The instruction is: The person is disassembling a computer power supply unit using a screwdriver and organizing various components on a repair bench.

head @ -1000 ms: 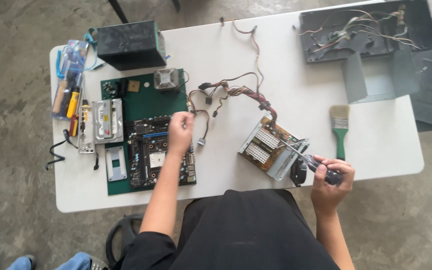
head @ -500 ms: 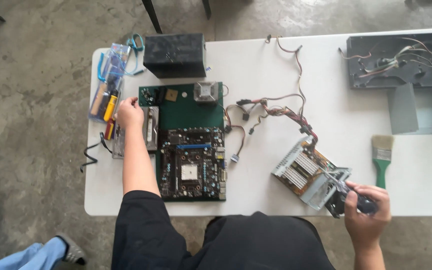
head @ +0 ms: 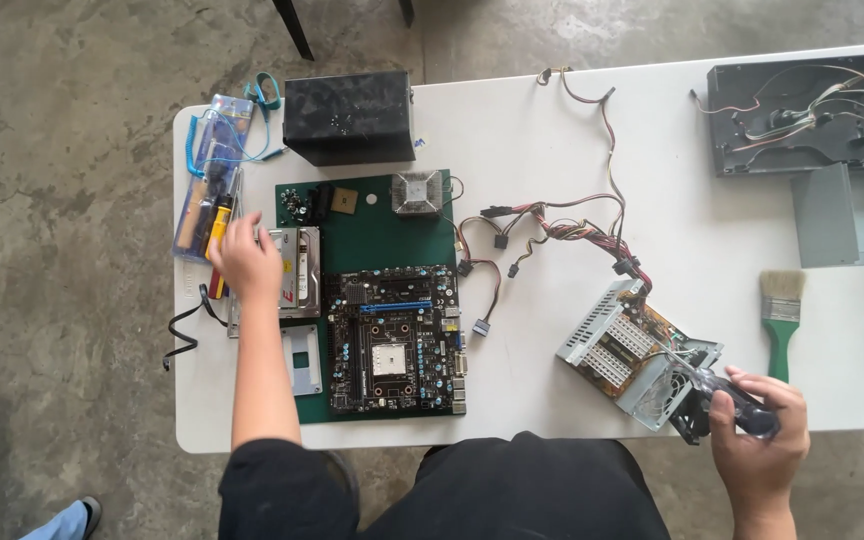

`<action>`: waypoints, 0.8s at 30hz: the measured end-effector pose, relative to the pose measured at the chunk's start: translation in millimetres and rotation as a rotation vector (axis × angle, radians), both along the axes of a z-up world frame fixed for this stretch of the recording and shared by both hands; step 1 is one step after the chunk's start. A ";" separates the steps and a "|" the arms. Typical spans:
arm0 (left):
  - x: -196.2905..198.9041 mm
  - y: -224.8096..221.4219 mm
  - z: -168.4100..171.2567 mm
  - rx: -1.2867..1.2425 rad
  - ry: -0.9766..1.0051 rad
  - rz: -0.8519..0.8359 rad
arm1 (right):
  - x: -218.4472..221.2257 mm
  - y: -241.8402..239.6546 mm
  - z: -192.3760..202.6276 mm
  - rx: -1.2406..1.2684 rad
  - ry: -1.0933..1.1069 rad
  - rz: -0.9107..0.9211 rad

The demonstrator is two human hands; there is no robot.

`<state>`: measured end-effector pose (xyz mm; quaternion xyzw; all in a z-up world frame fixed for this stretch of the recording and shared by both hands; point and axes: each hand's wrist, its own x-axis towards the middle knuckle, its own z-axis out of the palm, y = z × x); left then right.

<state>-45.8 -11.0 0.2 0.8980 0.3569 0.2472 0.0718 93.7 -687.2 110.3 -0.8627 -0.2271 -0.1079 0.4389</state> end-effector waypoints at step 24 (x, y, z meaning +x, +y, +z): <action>28.5 -552.9 -46.6 -0.691 0.036 0.228 | 88.3 -36.2 43.0 0.171 -0.092 0.540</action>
